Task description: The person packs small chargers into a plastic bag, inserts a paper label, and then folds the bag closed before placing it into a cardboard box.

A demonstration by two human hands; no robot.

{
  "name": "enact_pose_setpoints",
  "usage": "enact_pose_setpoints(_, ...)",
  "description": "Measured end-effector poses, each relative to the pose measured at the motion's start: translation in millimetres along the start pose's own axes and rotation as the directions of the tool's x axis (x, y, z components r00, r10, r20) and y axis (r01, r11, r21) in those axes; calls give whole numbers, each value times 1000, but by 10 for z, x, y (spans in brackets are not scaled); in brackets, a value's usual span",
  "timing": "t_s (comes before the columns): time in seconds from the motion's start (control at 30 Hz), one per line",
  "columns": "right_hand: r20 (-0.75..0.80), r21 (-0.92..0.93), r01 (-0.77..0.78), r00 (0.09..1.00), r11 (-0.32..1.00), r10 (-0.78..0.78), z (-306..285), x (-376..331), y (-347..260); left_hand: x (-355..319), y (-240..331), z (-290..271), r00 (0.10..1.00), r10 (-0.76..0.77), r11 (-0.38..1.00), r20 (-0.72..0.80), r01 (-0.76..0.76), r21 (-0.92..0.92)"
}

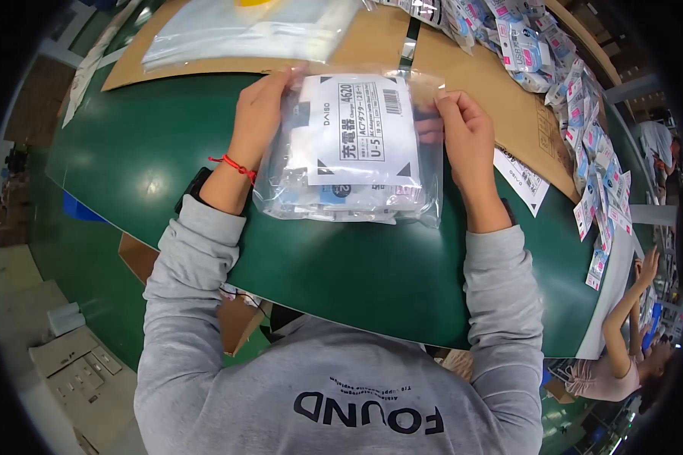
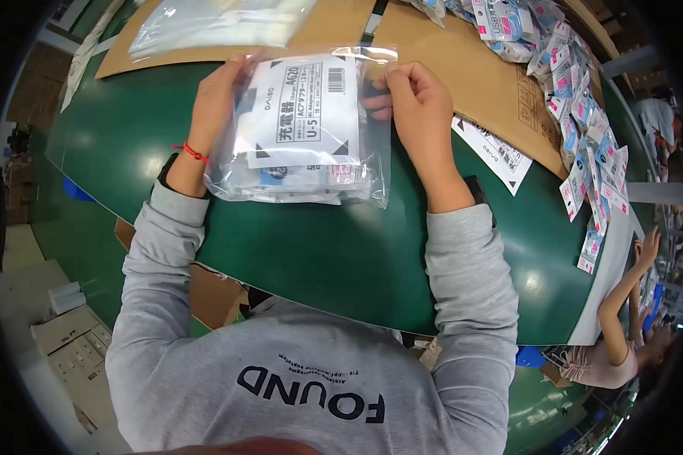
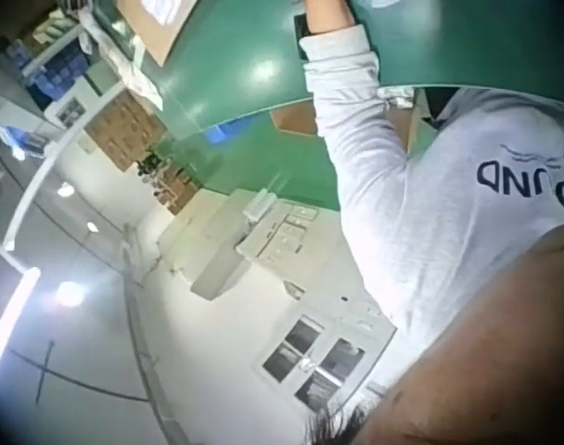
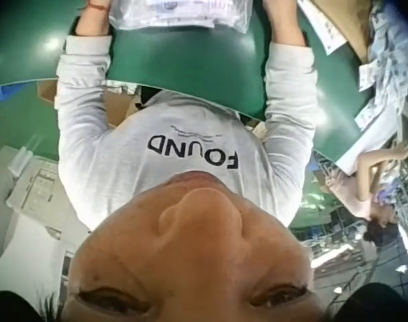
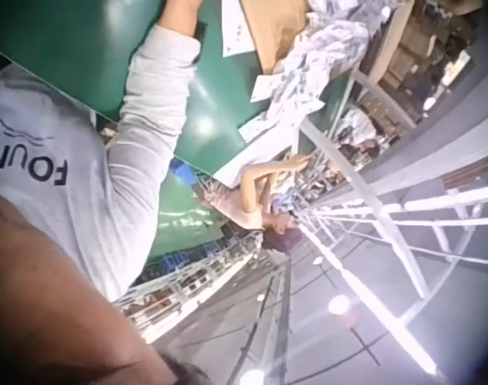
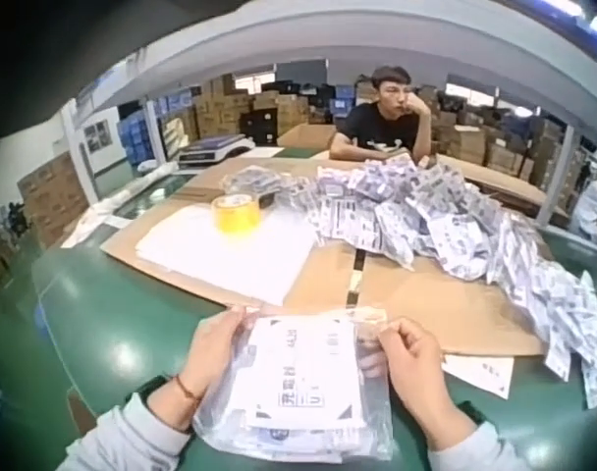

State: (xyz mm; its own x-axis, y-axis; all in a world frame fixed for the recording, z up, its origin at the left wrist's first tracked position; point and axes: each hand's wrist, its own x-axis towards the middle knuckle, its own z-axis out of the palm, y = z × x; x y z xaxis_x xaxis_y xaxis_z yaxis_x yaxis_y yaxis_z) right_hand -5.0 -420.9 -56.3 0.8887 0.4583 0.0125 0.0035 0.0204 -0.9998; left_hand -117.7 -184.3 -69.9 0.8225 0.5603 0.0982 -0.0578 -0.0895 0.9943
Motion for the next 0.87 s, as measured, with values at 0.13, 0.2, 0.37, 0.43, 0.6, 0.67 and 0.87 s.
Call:
enact_pose_setpoints(0.13, 15, -347, 24, 1000, 937, -20, -29, 26, -79, 15, 23, 5, 1000, 5, 985, -3, -4, 172)
enact_pose_setpoints(0.2, 47, -490, 59, 998, 870, -41, -24, 34, -69, 5, -53, 12, 999, 49, 974, -20, -43, 222)
enact_pose_setpoints(0.37, 126, -668, 228, 973, 708, -195, -25, 32, 88, -37, -151, 41, 956, 290, 888, -47, -250, 385)
enact_pose_setpoints(0.43, 156, -715, 229, 973, 660, -169, -28, 35, 64, -18, -169, 27, 930, 363, 855, -54, -310, 416)
enact_pose_setpoints(0.6, 156, -632, 152, 985, 760, -68, -142, 52, 62, 8, -202, -20, 933, 303, 899, -191, -214, 383)
enact_pose_setpoints(0.67, 87, -543, 124, 992, 830, -92, -128, -1, -129, -10, -156, -18, 973, 104, 959, -206, -43, 281)
enact_pose_setpoints(0.87, 318, -583, 598, 791, 550, -523, 449, -149, -518, 61, -264, -80, 979, 118, 963, -164, -73, 259)
